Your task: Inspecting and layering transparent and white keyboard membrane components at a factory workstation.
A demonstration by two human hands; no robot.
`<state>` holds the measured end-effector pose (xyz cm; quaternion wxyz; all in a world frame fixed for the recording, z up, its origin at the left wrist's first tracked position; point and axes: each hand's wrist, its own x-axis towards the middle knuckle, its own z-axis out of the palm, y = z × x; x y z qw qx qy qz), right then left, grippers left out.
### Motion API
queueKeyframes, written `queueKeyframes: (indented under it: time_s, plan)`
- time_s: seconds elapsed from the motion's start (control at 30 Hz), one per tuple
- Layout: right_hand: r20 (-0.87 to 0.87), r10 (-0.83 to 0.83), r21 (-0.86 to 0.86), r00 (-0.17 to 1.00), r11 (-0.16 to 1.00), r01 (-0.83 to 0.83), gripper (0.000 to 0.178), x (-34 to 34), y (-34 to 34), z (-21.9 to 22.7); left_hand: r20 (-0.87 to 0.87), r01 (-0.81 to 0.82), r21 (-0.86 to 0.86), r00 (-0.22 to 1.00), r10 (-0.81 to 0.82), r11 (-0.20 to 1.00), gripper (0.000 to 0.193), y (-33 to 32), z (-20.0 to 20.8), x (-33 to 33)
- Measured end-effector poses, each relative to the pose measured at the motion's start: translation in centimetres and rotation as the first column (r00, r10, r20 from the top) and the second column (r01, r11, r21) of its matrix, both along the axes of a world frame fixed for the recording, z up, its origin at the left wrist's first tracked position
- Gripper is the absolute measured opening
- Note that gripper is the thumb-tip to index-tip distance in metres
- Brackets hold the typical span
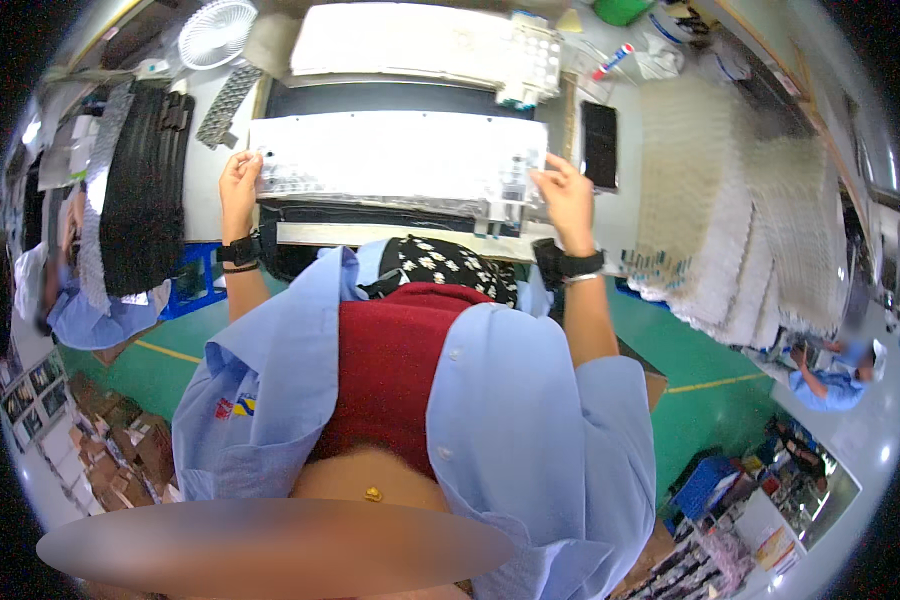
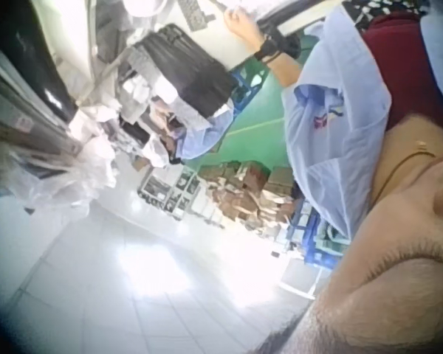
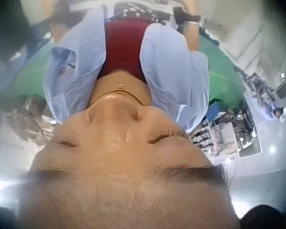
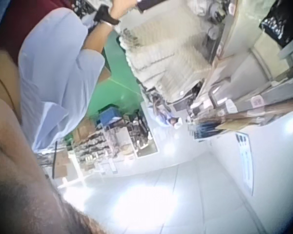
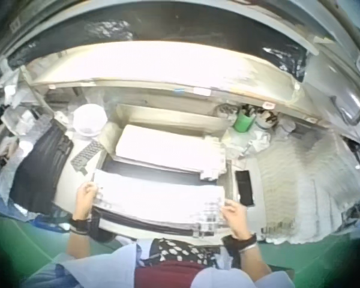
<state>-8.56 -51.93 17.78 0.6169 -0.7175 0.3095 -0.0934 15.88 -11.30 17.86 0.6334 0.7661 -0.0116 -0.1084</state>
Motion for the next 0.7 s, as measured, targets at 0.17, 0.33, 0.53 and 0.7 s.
queueKeyframes:
  time_s: [0.17,0.33,0.53,0.7]
  plan:
    - [0.124,-0.002,0.047,0.992,0.999,-0.003,0.034,0.5,-2.3,3.6,-0.089,0.026,-0.188,0.995,-0.043,0.982,0.013,-0.4,3.6,-0.6]
    - [0.105,-0.010,-0.032,0.994,0.999,0.013,0.036,0.5,-4.0,7.7,-0.119,0.079,-0.333,0.985,-0.125,0.940,0.015,-1.5,6.4,-0.9]
    - [0.138,-0.081,-0.037,0.987,0.996,0.087,0.037,-0.2,-6.0,9.2,-0.198,0.074,-0.509,0.959,-0.200,0.857,0.017,-4.4,10.1,-2.1]
    - [0.146,-0.122,-0.009,0.982,0.992,0.125,0.034,-0.4,-6.6,9.5,-0.198,0.092,-0.507,0.955,-0.220,0.857,0.018,-4.7,11.0,-2.3]
